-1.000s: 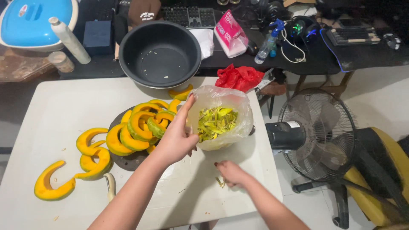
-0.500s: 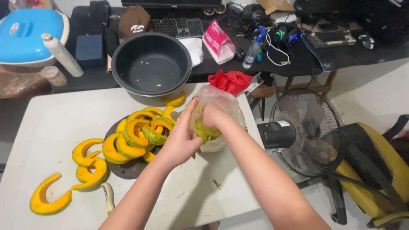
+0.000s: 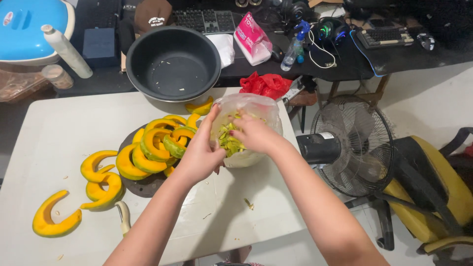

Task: The person peels multiple yellow squash pieces using a vegetable peeler, then gathers the peels and places them into a plastic bag. The person also cleans the work surface and a nearby bowl of stray peels.

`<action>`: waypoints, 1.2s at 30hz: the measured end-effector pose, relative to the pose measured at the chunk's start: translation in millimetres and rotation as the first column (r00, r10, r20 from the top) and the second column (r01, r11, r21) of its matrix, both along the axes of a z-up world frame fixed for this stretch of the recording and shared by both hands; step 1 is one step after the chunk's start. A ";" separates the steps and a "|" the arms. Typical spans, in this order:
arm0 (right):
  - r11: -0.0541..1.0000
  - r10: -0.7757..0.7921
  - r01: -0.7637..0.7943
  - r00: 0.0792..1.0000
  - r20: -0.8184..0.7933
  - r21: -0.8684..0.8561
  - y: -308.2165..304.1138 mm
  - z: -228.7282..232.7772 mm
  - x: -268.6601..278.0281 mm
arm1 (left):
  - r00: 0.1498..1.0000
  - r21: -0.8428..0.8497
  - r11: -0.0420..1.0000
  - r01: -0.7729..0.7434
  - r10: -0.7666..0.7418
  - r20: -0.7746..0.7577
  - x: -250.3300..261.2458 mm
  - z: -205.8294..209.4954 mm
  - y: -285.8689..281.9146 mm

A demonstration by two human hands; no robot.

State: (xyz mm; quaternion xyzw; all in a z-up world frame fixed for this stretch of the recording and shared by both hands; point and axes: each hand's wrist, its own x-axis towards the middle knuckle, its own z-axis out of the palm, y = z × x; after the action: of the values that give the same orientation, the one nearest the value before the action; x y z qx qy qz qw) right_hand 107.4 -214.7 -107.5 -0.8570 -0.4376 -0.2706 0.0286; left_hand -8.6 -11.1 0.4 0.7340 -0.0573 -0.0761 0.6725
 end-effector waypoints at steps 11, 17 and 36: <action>0.986 -0.142 0.132 0.347 -0.927 -0.101 -64.3 -130.4 -135.1 | 0.987 -0.019 0.998 -0.065 0.062 -0.147 -2.7 -12.4 14.7; 0.982 0.011 -0.152 0.642 -0.766 -0.114 -63.6 -164.1 -151.9 | 0.988 -0.014 0.999 -0.050 0.047 -0.145 -4.7 -16.6 20.9; 0.989 -0.077 -0.028 0.751 -0.656 -0.147 -68.6 -216.3 -174.3 | 0.994 -0.034 0.998 -0.061 0.057 -0.090 -5.5 -16.7 20.0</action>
State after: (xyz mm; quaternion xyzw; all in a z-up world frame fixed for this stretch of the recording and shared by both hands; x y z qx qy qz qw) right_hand -66.9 -283.2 -323.8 -0.9027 -0.4068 0.0817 0.1141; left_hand -14.1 8.9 -16.3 0.7187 -0.0069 -0.0878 0.6897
